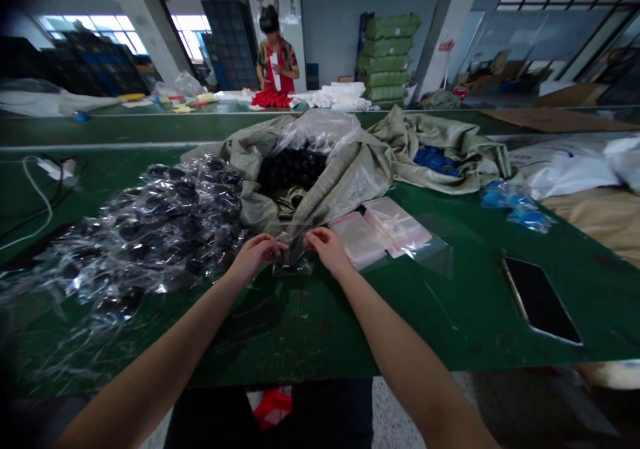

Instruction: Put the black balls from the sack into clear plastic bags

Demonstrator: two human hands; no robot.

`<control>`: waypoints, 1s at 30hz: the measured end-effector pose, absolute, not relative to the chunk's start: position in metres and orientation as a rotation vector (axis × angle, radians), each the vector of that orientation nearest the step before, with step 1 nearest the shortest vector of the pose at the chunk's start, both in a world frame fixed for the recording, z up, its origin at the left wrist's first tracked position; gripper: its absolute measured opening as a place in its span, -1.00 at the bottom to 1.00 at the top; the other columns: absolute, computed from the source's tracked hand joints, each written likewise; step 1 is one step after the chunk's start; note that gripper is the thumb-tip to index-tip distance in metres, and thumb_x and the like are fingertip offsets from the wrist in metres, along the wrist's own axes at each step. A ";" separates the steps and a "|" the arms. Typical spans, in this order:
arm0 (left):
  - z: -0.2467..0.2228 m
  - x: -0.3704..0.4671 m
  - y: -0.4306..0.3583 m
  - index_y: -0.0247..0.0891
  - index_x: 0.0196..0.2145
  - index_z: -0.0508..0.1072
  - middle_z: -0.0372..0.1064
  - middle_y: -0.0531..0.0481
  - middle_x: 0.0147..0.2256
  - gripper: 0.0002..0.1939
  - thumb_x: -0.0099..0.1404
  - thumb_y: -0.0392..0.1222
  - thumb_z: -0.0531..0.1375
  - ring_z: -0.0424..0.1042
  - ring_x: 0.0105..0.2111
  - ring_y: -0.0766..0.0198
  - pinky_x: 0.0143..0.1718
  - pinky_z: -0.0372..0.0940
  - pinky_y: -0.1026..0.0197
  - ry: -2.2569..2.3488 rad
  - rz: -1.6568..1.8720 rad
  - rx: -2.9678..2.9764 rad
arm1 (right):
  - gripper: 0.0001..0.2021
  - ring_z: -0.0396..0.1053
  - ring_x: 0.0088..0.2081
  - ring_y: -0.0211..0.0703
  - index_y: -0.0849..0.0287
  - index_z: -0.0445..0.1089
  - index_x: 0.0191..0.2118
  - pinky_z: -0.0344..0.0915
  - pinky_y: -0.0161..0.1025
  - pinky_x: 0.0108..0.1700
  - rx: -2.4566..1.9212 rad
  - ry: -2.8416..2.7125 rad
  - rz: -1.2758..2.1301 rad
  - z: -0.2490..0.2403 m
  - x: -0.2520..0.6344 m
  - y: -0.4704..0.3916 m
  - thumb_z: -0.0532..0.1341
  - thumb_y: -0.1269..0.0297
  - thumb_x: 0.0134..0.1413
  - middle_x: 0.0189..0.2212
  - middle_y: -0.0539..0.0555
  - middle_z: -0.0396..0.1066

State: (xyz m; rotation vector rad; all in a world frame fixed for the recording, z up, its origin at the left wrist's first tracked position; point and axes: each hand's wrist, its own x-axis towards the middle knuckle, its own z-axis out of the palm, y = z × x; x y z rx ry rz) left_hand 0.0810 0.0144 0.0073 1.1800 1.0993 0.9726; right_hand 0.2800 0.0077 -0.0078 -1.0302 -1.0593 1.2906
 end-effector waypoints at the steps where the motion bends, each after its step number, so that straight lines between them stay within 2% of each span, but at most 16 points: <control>1: 0.007 0.080 0.014 -0.25 -0.47 0.25 0.54 -0.10 -0.31 -0.84 0.08 -0.12 0.15 0.39 -0.44 0.32 -0.50 0.14 0.32 1.108 0.955 1.197 | -0.71 0.45 -0.37 -0.25 0.16 0.40 -0.38 0.41 -0.24 -0.22 -1.027 -1.059 1.278 -0.008 0.280 0.008 0.35 0.06 -0.14 -0.46 -0.01 0.48; 5: 0.012 0.075 0.014 -0.26 -0.40 0.32 0.49 -0.07 -0.33 -0.77 0.12 -0.03 0.19 0.33 -0.47 0.32 -0.49 0.16 0.29 1.291 0.906 1.416 | -0.72 0.43 -0.39 -0.25 0.14 0.41 -0.36 0.40 -0.25 -0.26 -1.006 -1.030 1.290 -0.006 0.280 0.009 0.35 0.07 -0.15 -0.46 -0.03 0.46; 9: 0.033 0.078 0.011 -0.25 -0.25 0.38 0.41 -0.05 -0.28 -0.77 0.20 -0.06 0.17 0.35 -0.38 0.26 -0.30 0.27 0.20 1.636 1.132 1.969 | -0.75 0.42 -0.41 -0.24 0.12 0.44 -0.31 0.41 -0.22 -0.25 -1.002 -1.053 1.250 -0.006 0.279 0.008 0.32 0.09 -0.11 -0.48 -0.04 0.45; 14: 0.055 0.101 0.011 -0.22 -0.21 0.46 0.43 -0.09 -0.18 -0.81 0.35 -0.14 0.08 0.41 -0.16 0.21 -0.08 0.27 0.19 1.281 1.036 2.617 | -0.79 0.43 -0.39 -0.21 0.13 0.46 -0.34 0.41 -0.21 -0.24 -1.001 -1.091 1.188 -0.007 0.281 0.010 0.31 0.12 -0.09 -0.47 -0.01 0.47; 19: 0.057 0.123 0.019 -0.21 -0.18 0.52 0.48 -0.06 -0.19 -0.78 0.37 -0.20 0.08 0.42 -0.19 0.22 -0.19 0.30 0.20 1.103 0.838 3.029 | -0.80 0.43 -0.37 -0.21 0.15 0.47 -0.35 0.42 -0.22 -0.21 -1.022 -1.077 1.164 -0.009 0.282 0.011 0.29 0.15 -0.11 -0.42 0.00 0.49; 24: 0.056 0.129 0.025 -0.21 -0.24 0.56 0.51 -0.04 -0.23 -0.75 0.38 -0.19 0.07 0.43 -0.24 0.22 -0.31 0.29 0.21 1.118 0.810 3.188 | -0.83 0.42 -0.39 -0.24 0.17 0.47 -0.34 0.41 -0.24 -0.23 -1.038 -1.103 1.127 -0.009 0.285 0.010 0.25 0.21 -0.05 -0.42 -0.01 0.49; 30: 0.054 0.131 0.027 -0.22 -0.24 0.57 0.52 -0.05 -0.23 -0.75 0.37 -0.19 0.08 0.46 -0.26 0.22 -0.33 0.28 0.22 1.173 0.776 3.166 | -0.85 0.44 -0.31 -0.19 0.19 0.49 -0.30 0.38 -0.22 -0.16 -1.106 -1.352 0.800 -0.006 0.287 0.005 0.18 0.30 0.07 -0.35 0.06 0.53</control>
